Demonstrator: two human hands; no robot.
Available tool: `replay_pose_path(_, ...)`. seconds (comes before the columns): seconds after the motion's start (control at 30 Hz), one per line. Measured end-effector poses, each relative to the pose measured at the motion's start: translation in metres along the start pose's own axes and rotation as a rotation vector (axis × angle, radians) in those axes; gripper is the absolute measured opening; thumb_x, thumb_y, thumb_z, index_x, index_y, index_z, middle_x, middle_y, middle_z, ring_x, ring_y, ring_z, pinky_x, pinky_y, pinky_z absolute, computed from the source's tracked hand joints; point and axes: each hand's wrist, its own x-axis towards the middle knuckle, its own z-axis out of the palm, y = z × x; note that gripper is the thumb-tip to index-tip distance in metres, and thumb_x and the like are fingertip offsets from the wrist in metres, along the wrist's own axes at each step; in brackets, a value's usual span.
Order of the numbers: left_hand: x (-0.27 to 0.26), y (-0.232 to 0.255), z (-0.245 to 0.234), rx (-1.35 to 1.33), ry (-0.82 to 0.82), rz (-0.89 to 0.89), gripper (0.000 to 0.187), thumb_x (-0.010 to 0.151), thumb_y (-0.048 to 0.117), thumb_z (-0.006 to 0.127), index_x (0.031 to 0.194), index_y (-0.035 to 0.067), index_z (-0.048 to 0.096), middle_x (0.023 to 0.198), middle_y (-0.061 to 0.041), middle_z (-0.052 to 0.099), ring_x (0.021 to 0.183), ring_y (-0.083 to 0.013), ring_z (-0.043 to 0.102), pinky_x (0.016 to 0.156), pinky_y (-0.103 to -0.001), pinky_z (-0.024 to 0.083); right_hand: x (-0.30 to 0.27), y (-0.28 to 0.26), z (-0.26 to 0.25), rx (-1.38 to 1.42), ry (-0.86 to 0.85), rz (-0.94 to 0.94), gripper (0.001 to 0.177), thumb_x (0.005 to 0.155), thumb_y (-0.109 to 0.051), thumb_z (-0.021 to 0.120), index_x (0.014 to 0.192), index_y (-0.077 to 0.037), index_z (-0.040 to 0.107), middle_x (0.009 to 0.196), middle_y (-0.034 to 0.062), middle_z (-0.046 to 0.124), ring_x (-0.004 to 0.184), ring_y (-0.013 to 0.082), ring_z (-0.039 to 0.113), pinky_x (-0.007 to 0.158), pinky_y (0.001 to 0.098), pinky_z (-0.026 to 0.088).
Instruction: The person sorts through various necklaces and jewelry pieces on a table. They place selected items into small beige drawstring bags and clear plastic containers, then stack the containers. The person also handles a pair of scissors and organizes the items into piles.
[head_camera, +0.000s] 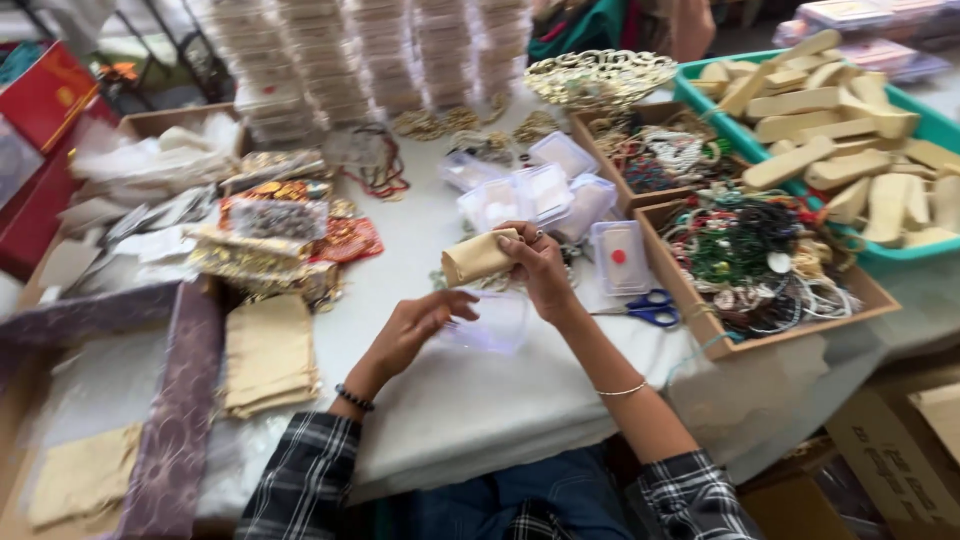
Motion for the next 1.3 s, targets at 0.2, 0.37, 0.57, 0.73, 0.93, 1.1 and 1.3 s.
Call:
replay_pose_path(0.2,-0.004,-0.045,0.002,-0.62,0.142,-0.25,0.072,0.108,0.059,0.031,0.118,0.0,0.071,0.117,-0.012,0.077,0.113,-0.0235,0.072,0.099,-0.036,0.055,0.005,0.028,-0.014,-0.303,0.048,0.041,0.03,0.093,-0.023,0.071,0.118,-0.01,0.066,0.1,-0.0015,0.07,0.085,0.0076,0.064,0.068,0.025,0.051)
replay_pose_path(0.37,0.0,-0.042,0.002,-0.497,0.104,-0.356,0.061,0.101,0.05,0.048,0.136,0.0,0.056,0.139,-0.018,0.06,0.126,-0.0269,0.062,0.106,-0.043,0.052,-0.01,0.006,-0.037,-0.297,-0.027,0.013,0.027,0.092,-0.017,0.074,0.113,-0.011,0.06,0.101,0.0006,0.068,0.089,0.0087,0.063,0.077,0.0248,0.051)
replay_pose_path(0.57,0.001,-0.027,-0.004,-0.771,0.144,-0.396,0.088,0.098,0.072,0.026,0.16,0.009,0.026,0.152,-0.021,0.052,0.136,-0.0297,0.058,0.114,-0.039,0.047,-0.02,-0.005,-0.052,-0.152,-0.172,-0.047,0.024,0.09,-0.013,0.074,0.107,-0.012,0.056,0.101,0.0012,0.064,0.091,0.0097,0.063,0.079,0.0269,0.053)
replay_pose_path(0.73,-0.001,-0.021,-0.005,-0.833,0.089,-0.453,0.102,0.088,0.082,0.022,0.164,0.014,0.017,0.156,-0.022,0.047,0.135,-0.0299,0.056,0.113,-0.042,0.045,-0.022,0.009,-0.048,-0.461,-0.166,0.014,0.023,0.088,-0.009,0.072,0.106,-0.008,0.058,0.1,-0.0001,0.066,0.092,0.0064,0.064,0.08,0.0223,0.054)
replay_pose_path(0.93,0.001,-0.029,0.001,-0.492,0.268,-0.505,0.065,0.096,0.051,0.054,0.149,0.013,0.052,0.139,-0.019,0.064,0.124,-0.0309,0.067,0.094,-0.035,0.062,-0.032,-0.002,-0.025,-0.591,-0.147,-0.032,0.019,0.086,-0.012,0.075,0.098,-0.005,0.062,0.089,-0.0011,0.065,0.081,0.0071,0.059,0.071,0.0221,0.05)
replay_pose_path(1.1,-0.004,-0.027,0.002,0.176,0.295,-0.101,0.038,0.089,0.0,0.061,0.119,0.018,0.077,0.132,-0.003,0.069,0.121,-0.0206,0.063,0.09,-0.033,0.06,-0.036,-0.014,-0.01,-1.157,-0.151,-0.375,0.024,0.076,-0.021,0.085,0.079,-0.005,0.068,0.08,0.0026,0.068,0.081,0.0187,0.057,0.073,0.0315,0.048)
replay_pose_path(1.3,-0.007,-0.008,0.002,0.703,0.124,0.049,0.054,0.071,-0.007,0.061,0.115,0.019,0.078,0.133,0.003,0.068,0.127,-0.0304,0.051,0.103,-0.044,0.047,-0.035,-0.013,-0.02,-1.217,-0.171,-0.575,0.019,0.076,-0.024,0.084,0.08,-0.009,0.073,0.097,0.0059,0.064,0.099,0.0256,0.058,0.092,0.0394,0.043)
